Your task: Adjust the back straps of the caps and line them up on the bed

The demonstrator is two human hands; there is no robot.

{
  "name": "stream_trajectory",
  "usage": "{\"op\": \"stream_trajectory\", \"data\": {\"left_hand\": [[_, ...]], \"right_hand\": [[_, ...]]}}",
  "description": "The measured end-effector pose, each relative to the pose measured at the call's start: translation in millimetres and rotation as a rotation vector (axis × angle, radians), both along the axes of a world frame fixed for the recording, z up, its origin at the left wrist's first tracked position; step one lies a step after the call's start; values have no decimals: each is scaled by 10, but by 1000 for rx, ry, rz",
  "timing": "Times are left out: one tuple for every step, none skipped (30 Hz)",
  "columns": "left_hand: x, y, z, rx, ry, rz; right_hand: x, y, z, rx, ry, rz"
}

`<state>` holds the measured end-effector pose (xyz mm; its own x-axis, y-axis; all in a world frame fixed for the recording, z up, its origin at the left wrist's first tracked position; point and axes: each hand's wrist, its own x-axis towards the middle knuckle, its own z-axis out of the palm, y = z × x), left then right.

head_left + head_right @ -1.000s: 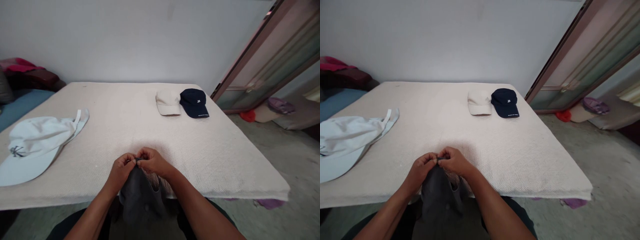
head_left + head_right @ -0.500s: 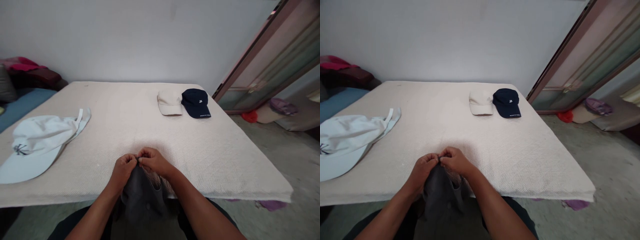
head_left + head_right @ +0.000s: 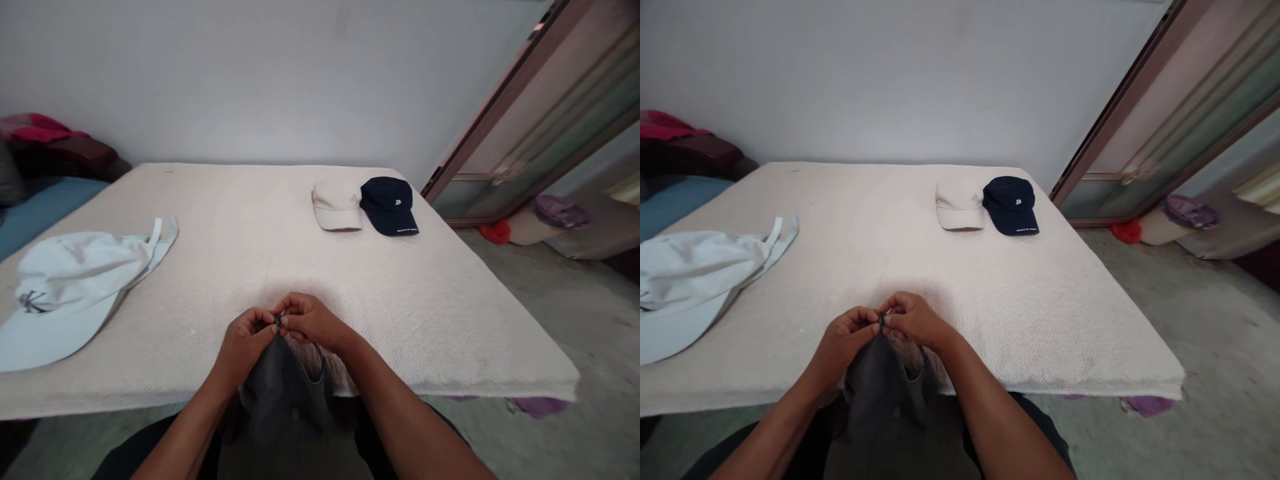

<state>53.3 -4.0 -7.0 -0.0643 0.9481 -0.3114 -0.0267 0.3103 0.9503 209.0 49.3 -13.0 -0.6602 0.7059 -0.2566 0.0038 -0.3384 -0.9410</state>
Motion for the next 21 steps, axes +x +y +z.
{"op": "stream_trajectory", "data": {"left_hand": [[-6, -1, -9, 3, -10, 1], [-14, -1, -19, 5, -17, 5], [-22, 0, -28, 4, -21, 8], [-29, 1, -35, 0, -21, 10], [-36, 2, -40, -3, -20, 12], [-40, 3, -40, -6, -21, 13], [-43, 3, -38, -9, -22, 10], [-44, 3, -33, -12, -20, 4], [-44, 2, -26, -11, -18, -7], [-42, 1, -20, -9, -16, -19], [-40, 0, -14, -9, -14, -32], [-38, 0, -9, -10, -6, -41], [-35, 0, -5, -10, 8, -45], [-33, 3, 0, -10, 30, -43], [-31, 6, 4, -11, 57, -39], [-28, 10, 9, -11, 88, -34], [-27, 14, 15, -9, 117, -32], [-25, 18, 21, -6, 139, -35], [-24, 22, 25, -2, 155, -40], [-24, 24, 27, 1, 169, -44], [-24, 25, 26, 5, 183, -48]], "right_hand": [[8, 1, -1, 5, 8, 8], [14, 2, -2, 10, 19, 13], [18, 2, -2, 17, 29, 19], [20, 2, -2, 24, 37, 25], [20, 3, -2, 32, 39, 31], [20, 3, -2, 41, 35, 36], [19, 2, -2, 53, 26, 38], [18, 1, -2, 69, 12, 37], [18, -2, -2, 92, -5, 35], [18, -6, -2, 123, -26, 31], [18, -12, -2, 165, -48, 25], [17, -18, -3, 213, -71, 19], [17, -24, -3, 264, -94, 10], [16, -30, -3, 315, -117, 0], [14, -34, -3, 362, -139, -9], [12, -38, -3, 399, -160, -16], [9, -41, -3, 427, -178, -21], [5, -43, -2, 450, -194, -25], [1, -45, -2, 471, -208, -27], [-3, -46, -1, 492, -220, -29], [-7, -48, 0, 515, -231, -34]]}}
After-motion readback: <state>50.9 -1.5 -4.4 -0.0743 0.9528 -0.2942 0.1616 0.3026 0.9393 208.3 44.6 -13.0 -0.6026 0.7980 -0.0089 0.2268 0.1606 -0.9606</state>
